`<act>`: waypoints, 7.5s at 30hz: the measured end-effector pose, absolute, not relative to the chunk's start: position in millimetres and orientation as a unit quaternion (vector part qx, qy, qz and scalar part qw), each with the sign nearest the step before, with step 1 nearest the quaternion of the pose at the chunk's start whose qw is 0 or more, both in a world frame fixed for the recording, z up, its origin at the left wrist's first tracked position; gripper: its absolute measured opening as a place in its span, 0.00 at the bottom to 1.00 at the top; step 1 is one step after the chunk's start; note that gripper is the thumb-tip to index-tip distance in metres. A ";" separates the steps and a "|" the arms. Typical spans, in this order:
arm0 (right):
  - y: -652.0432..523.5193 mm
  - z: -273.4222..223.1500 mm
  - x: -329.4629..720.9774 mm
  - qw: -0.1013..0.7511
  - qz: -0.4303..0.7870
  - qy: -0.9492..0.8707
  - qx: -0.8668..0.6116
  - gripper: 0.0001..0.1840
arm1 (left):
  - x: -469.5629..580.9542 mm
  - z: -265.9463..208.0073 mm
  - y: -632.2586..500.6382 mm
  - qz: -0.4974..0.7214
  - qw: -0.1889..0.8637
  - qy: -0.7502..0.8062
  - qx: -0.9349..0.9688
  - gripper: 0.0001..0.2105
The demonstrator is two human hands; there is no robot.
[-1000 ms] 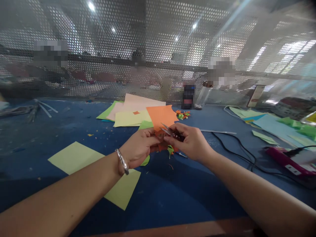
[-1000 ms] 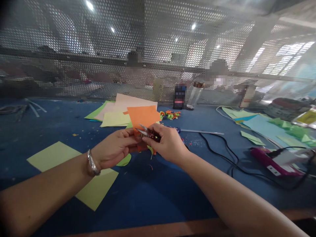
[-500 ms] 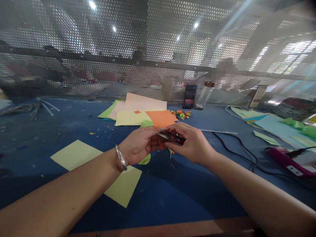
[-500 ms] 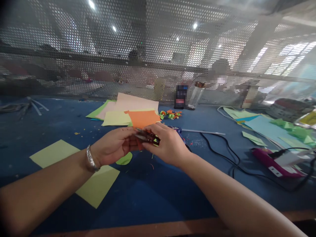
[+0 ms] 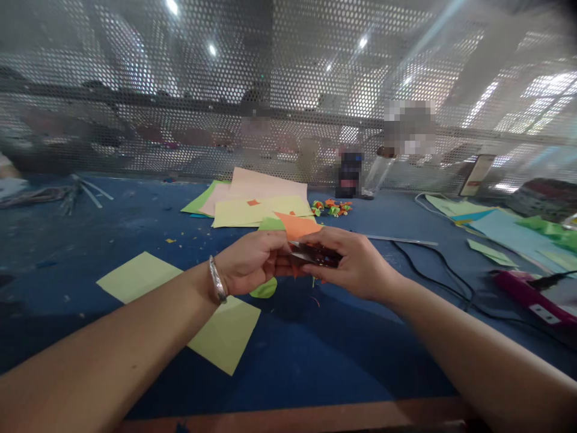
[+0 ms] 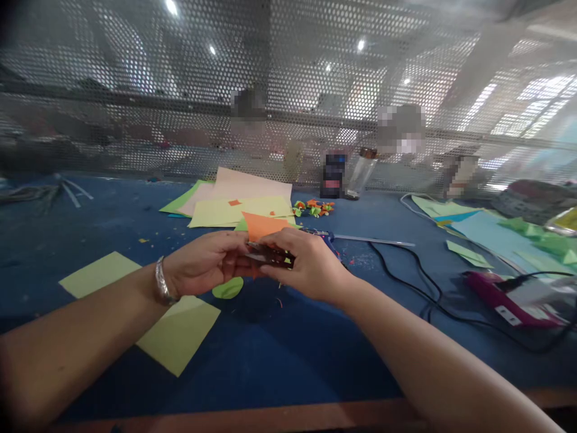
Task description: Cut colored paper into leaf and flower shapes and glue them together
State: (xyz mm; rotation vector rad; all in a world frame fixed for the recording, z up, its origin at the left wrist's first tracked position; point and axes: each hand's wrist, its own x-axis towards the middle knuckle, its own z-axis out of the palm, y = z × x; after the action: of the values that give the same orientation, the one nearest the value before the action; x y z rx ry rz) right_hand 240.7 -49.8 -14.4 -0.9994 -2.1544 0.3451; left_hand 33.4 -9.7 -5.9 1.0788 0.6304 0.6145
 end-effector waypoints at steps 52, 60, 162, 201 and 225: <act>-48.4 -20.6 230.0 0.501 0.227 -0.690 -0.471 0.08 | 41.3 5.0 -23.2 0.386 0.650 0.264 0.599 0.12; -50.1 -13.1 229.6 0.543 0.225 -0.667 -0.458 0.09 | 46.5 -3.9 -20.8 0.408 0.759 0.243 0.445 0.07; -49.5 -16.5 228.8 0.536 0.420 -0.605 -0.413 0.21 | 40.6 -3.3 -23.1 0.538 0.475 0.215 0.662 0.30; -54.3 -4.7 228.7 0.422 0.582 -0.536 -0.443 0.25 | 29.0 -9.6 -7.8 0.474 0.331 0.284 0.765 0.15; -54.0 -7.2 232.0 0.438 0.515 -0.584 -0.450 0.24 | 35.0 -3.7 -12.2 0.433 0.607 0.259 0.614 0.19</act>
State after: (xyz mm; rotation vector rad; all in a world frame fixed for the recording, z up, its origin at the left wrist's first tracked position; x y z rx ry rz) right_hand 232.0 -54.0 -7.2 -1.1189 -1.4513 1.2793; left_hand 35.0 -12.2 -3.7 1.4203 0.5981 1.0000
